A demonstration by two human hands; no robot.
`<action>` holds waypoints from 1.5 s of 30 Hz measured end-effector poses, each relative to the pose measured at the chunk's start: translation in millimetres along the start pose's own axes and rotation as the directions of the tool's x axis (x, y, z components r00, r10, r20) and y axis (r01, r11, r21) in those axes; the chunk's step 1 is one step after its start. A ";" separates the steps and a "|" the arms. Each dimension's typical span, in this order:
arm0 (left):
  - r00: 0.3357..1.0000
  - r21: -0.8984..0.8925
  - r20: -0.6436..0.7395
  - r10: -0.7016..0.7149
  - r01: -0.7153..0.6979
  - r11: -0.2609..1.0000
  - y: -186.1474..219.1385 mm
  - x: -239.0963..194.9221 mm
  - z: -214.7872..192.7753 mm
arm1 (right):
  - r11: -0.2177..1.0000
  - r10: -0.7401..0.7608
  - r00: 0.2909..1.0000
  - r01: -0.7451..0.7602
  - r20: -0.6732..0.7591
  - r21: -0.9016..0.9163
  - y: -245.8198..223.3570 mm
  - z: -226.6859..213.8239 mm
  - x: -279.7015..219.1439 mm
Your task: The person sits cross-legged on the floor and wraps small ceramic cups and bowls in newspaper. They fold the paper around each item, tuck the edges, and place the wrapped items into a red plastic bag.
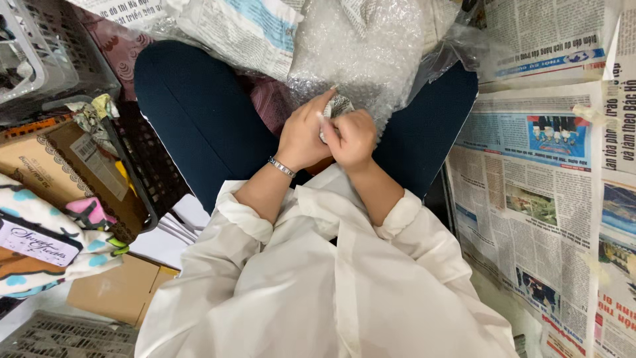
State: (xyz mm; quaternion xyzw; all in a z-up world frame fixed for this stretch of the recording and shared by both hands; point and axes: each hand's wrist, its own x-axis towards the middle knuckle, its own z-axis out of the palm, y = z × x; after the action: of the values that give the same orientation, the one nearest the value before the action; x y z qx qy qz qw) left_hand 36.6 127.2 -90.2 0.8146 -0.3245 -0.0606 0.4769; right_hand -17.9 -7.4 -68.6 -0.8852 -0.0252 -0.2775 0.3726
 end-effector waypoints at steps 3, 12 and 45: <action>1.000 0.005 0.000 0.027 -0.026 1.000 3.1 0.2 -0.9 | 0.994 0.052 0.998 -0.054 0.025 0.097 9.0 2.9 -3.7; 0.970 0.081 0.078 0.231 -0.237 0.968 29.3 7.0 -33.4 | 0.999 0.032 0.996 -0.029 -0.089 0.033 -10.9 -58.5 0.9; 0.797 0.566 0.283 0.533 -0.588 0.578 75.0 1.1 -22.4 | 0.421 0.345 0.829 -0.556 0.440 0.717 24.9 -109.0 -66.9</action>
State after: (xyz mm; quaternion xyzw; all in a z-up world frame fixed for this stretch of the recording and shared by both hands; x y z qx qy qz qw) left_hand 11.3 118.0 -16.7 0.7769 -0.5849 0.1718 0.1575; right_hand -119.6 -88.0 -56.8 -0.6042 0.0463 -0.0196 0.7953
